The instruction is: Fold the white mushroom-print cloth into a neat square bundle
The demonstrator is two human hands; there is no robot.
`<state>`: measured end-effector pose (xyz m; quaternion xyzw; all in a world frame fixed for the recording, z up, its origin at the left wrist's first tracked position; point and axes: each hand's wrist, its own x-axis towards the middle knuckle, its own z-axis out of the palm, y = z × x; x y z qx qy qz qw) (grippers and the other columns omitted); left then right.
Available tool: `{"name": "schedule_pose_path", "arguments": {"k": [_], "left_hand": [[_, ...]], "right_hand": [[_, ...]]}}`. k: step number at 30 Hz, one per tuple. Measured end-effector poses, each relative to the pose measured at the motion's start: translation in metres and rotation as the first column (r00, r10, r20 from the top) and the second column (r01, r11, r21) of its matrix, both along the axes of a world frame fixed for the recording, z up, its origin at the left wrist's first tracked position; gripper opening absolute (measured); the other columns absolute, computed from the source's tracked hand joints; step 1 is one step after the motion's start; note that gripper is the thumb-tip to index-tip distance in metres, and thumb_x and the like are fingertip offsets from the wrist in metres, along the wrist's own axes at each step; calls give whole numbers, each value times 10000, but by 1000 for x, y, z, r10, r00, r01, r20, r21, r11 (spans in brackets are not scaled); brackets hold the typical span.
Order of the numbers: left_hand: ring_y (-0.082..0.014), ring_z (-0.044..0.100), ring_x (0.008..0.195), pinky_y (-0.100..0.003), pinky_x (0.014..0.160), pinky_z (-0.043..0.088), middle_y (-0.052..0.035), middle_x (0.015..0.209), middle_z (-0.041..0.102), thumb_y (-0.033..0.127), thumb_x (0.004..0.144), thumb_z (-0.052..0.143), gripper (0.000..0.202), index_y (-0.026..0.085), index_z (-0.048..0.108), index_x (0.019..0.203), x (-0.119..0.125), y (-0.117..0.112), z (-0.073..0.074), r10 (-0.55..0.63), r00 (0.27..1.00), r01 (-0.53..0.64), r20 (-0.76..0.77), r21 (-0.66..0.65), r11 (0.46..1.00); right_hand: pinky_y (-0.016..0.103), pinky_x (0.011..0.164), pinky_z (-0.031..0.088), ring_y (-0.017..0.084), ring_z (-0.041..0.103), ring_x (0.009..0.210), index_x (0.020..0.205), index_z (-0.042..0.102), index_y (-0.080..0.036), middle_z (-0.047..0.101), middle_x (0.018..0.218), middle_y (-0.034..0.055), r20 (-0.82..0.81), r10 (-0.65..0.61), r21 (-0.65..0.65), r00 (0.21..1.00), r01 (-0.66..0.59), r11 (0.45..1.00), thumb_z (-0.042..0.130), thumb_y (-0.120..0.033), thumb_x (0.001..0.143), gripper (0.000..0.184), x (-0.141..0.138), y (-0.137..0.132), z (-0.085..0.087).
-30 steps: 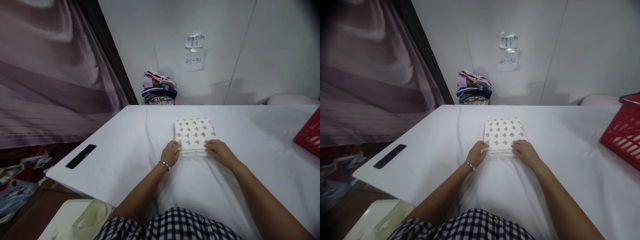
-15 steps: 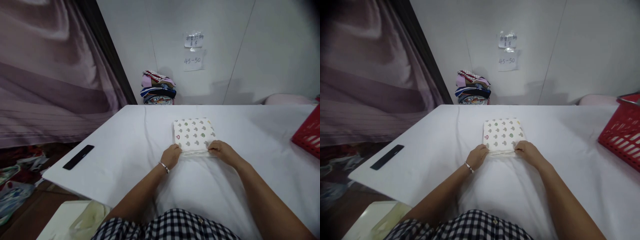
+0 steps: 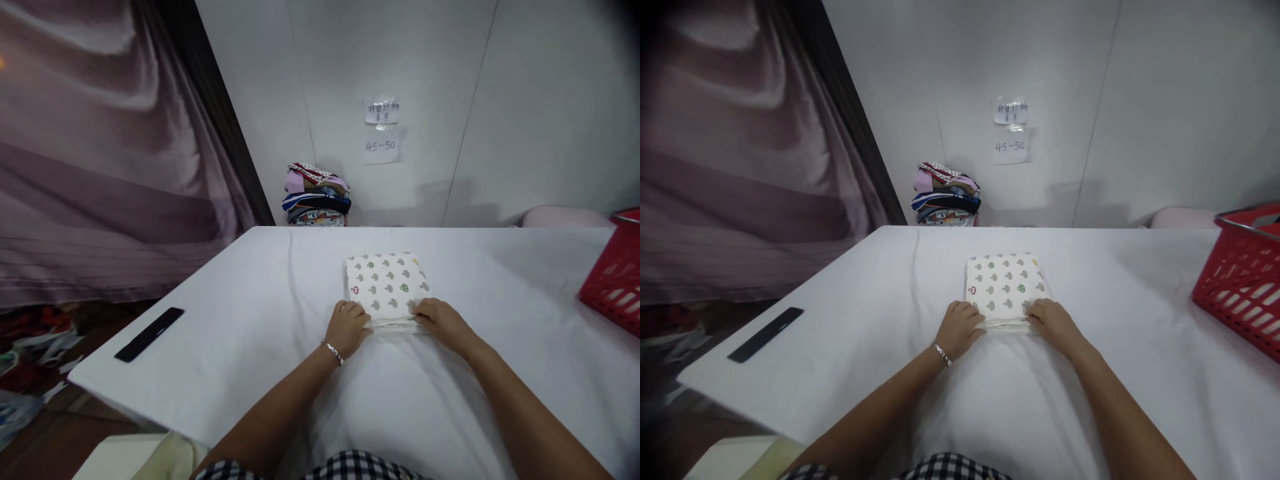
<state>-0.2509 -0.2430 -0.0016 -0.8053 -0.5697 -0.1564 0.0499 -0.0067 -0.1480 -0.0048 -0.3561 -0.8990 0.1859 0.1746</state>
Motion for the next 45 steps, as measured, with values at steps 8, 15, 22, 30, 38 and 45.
{"name": "schedule_pose_path", "arguments": {"k": [8, 15, 22, 30, 38, 45], "left_hand": [[-162, 501, 815, -384, 868, 327, -27, 706, 572, 313, 862, 459, 273, 190, 612, 672, -2, -2, -2, 58, 989, -66, 134, 57, 996], [-232, 356, 1219, -448, 1023, 236, -76, 1272, 482, 425, 843, 458, 375, 209, 528, 1141, 17, 43, 2, 28, 992, -34, 124, 46, 998], [-272, 204, 1321, -508, 1064, 159, -79, 1422, 299, 558, 862, 276, 586, 219, 345, 1334, 30, 36, -31, -14, 1000, 12, -22, -85, 996], [-271, 218, 1315, -528, 1066, 156, -41, 1423, 301, 516, 875, 306, 502, 287, 364, 1318, 27, 31, -24, -48, 999, 49, 15, -49, 998], [-268, 208, 1323, -525, 1070, 178, -14, 1430, 293, 491, 864, 370, 480, 329, 370, 1316, 21, 31, -26, -77, 996, 79, 50, -54, 995], [-272, 211, 1324, -537, 1065, 194, -13, 1428, 295, 461, 851, 421, 483, 344, 371, 1317, 19, 33, -23, -102, 992, 107, 76, -69, 992]], "right_hand": [[300, 668, 427, 182, 560, 734, 711, 622, -233, 624, 776, 14, -109, -71, -221, 991, 45, 974, 473, -287, 739, 161, 5, 0, 2], [295, 684, 419, 178, 554, 746, 688, 617, -218, 612, 744, 10, -99, -72, -176, 993, 53, 983, 490, -256, 718, 135, 0, -6, 5], [272, 603, 445, 164, 575, 655, 707, 645, -217, 647, 707, 1, -221, -172, -317, 960, 96, 944, 482, -330, 746, 203, 4, 21, 1], [418, 891, 416, 251, 575, 985, 1034, 629, -172, 639, 1061, 93, -324, -487, -290, 811, 405, 867, 525, -307, 694, 380, 1, 118, -34], [328, 771, 508, 199, 607, 951, 1295, 431, -216, 591, 1180, 63, -412, -346, -578, 843, 52, 814, 539, -265, 731, 576, -15, 164, -37], [332, 819, 485, 210, 601, 945, 1222, 528, -206, 648, 1074, 36, -368, -316, -476, 874, 115, 872, 644, -257, 604, 631, -23, 195, -50]]}}
